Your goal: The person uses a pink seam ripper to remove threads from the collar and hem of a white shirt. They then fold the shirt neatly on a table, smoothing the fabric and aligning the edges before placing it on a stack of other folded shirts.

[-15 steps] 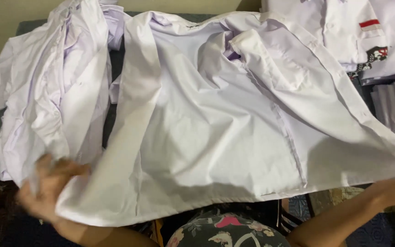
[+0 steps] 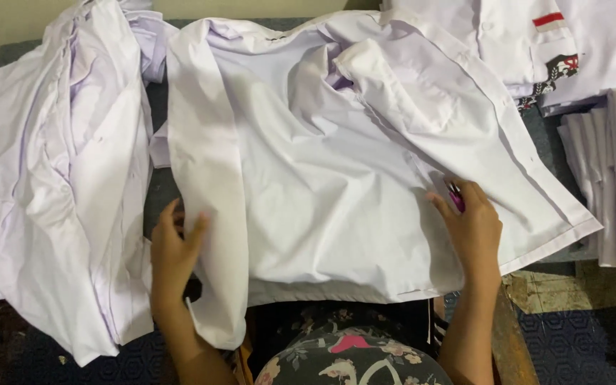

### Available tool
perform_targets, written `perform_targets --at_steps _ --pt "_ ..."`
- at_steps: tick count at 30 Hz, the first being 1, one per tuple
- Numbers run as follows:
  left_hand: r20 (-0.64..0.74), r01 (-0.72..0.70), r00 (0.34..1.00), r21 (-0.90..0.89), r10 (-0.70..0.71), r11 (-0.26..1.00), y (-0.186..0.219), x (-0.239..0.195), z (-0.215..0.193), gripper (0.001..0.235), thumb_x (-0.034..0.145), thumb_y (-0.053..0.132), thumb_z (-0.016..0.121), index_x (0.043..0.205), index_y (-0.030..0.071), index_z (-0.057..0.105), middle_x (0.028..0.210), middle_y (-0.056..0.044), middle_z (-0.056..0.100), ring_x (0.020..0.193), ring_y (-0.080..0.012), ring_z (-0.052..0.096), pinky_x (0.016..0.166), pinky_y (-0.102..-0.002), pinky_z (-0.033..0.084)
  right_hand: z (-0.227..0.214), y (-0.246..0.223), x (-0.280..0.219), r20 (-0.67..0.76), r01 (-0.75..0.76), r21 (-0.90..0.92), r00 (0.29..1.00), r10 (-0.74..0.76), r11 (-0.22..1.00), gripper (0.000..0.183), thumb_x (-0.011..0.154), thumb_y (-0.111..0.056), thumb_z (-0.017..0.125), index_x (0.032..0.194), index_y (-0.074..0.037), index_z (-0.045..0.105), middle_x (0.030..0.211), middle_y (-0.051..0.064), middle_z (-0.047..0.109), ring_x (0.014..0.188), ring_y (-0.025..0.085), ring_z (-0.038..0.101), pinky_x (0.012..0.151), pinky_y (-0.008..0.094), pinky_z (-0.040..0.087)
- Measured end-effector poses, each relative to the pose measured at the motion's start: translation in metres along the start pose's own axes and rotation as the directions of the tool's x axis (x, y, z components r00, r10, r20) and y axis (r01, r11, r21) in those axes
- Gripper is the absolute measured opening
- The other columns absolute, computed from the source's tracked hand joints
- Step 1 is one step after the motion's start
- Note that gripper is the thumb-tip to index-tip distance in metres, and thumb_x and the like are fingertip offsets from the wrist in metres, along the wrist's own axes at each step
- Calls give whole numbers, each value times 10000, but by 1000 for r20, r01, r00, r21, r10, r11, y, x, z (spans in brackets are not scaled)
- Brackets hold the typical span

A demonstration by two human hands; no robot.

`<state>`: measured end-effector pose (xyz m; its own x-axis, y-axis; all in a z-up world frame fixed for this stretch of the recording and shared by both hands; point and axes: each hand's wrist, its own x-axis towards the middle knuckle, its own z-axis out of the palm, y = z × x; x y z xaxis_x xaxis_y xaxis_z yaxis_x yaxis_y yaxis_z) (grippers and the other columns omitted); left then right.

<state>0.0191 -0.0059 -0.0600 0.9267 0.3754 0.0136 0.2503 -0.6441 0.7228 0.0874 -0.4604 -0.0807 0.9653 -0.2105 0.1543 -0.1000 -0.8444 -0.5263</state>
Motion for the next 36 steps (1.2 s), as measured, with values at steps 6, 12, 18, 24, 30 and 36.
perform_targets --at_steps 6,12,18,24,30,36 --pt "29 196 981 -106 -194 975 -15 5 5 458 1030 436 661 1333 93 654 1017 -146 733 782 -279 715 667 -418 583 6 37 -2 189 9 71 982 -23 997 308 911 -318 773 1132 -111 720 980 150 751 963 442 698 798 594 547" --pt "-13 171 985 -115 -174 979 -5 -1 -19 346 1087 351 531 900 63 574 754 10 466 720 -141 440 701 -302 369 -61 74 -18 373 130 437 874 -310 890 62 853 -72 751 838 -61 691 596 -15 611 457 46 448 399 167 322" --pt "-302 175 879 -518 -370 838 2 0 -35 188 962 233 459 1047 108 571 1017 -28 606 994 -177 553 903 -290 433 -78 86 -28 -5 -44 24 999 44 999 74 946 15 731 1012 48 732 717 95 609 628 144 438 543 284 314" --pt "-364 126 866 -505 -343 854 -11 -3 -39 312 931 267 456 1129 87 616 1118 -47 643 1069 -199 571 924 -316 441 -55 113 -24 -371 -134 -9 921 121 991 147 1088 -28 757 991 3 650 807 49 519 766 134 397 685 353 371" --pt "-322 162 869 -534 -376 830 -11 -15 -42 314 899 215 463 1134 99 636 1146 -25 645 1110 -169 558 969 -285 425 -36 129 -14 -470 -203 109 852 231 973 211 1113 -72 751 998 -69 575 899 12 496 798 132 391 704 330 371" --pt "-259 209 878 -551 -403 808 11 -24 -51 304 929 204 478 1171 99 631 1149 -16 641 1100 -158 564 967 -272 436 -27 131 3 -611 76 51 791 -29 996 113 1004 105 657 1112 83 634 1051 182 604 876 239 513 740 381 461"
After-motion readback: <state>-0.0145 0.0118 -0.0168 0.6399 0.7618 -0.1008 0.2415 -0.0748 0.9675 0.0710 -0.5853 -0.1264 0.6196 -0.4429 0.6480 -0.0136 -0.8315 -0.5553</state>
